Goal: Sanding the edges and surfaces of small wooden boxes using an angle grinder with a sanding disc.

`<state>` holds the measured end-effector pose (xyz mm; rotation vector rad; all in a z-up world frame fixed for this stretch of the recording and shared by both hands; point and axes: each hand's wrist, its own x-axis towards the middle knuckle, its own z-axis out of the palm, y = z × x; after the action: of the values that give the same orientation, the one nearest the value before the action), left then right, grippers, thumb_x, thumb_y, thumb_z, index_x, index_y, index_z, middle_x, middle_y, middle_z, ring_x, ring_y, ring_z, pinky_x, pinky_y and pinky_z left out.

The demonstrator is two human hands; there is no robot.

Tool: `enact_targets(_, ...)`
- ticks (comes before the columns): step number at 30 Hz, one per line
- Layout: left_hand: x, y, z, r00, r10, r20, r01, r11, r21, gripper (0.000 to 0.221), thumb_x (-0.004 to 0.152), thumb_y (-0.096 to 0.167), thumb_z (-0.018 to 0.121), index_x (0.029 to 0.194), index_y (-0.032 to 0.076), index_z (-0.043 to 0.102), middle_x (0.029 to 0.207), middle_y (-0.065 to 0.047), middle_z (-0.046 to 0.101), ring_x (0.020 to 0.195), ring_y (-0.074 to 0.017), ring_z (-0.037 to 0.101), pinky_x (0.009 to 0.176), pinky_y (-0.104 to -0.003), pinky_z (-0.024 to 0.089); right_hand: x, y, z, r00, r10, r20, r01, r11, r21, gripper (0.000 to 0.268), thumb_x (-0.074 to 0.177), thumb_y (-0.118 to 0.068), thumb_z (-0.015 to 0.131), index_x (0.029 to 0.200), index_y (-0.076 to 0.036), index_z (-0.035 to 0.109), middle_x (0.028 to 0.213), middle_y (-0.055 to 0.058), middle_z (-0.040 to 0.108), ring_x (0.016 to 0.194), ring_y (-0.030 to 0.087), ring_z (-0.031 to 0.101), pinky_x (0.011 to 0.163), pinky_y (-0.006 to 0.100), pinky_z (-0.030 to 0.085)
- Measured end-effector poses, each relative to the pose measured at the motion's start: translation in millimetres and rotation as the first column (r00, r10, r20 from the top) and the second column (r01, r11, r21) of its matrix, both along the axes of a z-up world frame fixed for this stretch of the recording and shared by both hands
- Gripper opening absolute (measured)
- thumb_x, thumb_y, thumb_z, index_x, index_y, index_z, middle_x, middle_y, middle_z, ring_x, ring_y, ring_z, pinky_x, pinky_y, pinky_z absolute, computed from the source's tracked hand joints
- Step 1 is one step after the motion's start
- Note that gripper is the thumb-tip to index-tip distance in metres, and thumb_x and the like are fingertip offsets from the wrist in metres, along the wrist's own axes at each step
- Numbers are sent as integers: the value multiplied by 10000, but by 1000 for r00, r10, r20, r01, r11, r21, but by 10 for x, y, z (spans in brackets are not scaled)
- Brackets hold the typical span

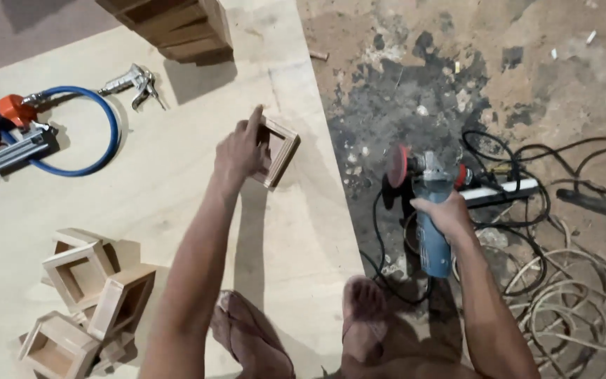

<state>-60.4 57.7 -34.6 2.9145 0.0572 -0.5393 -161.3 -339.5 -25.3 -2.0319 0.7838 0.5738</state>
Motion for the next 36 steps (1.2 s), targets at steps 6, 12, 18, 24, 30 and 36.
enact_targets(6,339,-94,-28,998,61,34,-61,998,18,772,841,224,606,1495,326,208,1166,-164,591,964,-464,647,810,-593,537,48,-55,-213,1000,21,3,-21,997,72,650,726,-315,821,1253,-22,578,1190,209,632,1135,400,576,939,567,468)
enact_targets(12,87,-633,340,917,241,319,-174,959,-223,615,710,114,729,1242,115,420,1226,-134,351,812,-531,626,797,-596,566,214,47,-30,999,-6,48,2,997,82,783,703,-369,818,1327,-17,503,1293,223,564,1216,392,519,1012,559,439)
enact_targets(18,113,-437,391,997,50,-58,-60,982,-177,696,559,324,880,1078,66,495,1095,-160,602,1043,-431,618,894,-575,493,378,129,17,997,74,30,-77,994,82,846,677,-459,805,1356,-70,481,1351,164,537,1234,356,518,1014,548,432)
enact_targets(24,262,-649,159,991,129,33,-121,978,-172,420,610,299,836,986,212,671,811,-77,697,930,-364,674,839,-472,539,418,182,307,992,113,63,-120,985,127,814,728,-377,762,1369,-4,425,1360,250,491,1257,427,471,1021,582,434)
enact_targets(30,470,-751,42,981,184,64,-168,965,-203,388,570,258,855,922,228,694,737,-66,669,873,-359,682,781,-454,552,620,373,325,975,213,63,-217,974,62,879,706,-503,749,1349,12,442,1317,258,519,1237,430,496,999,587,447)
enact_targets(36,393,-873,279,981,192,37,-181,963,-200,477,614,193,850,1056,139,677,896,-192,693,993,-434,643,886,-521,527,838,464,362,955,277,110,-283,958,45,890,693,-515,742,1374,-32,432,1345,237,509,1249,426,489,1001,590,445)
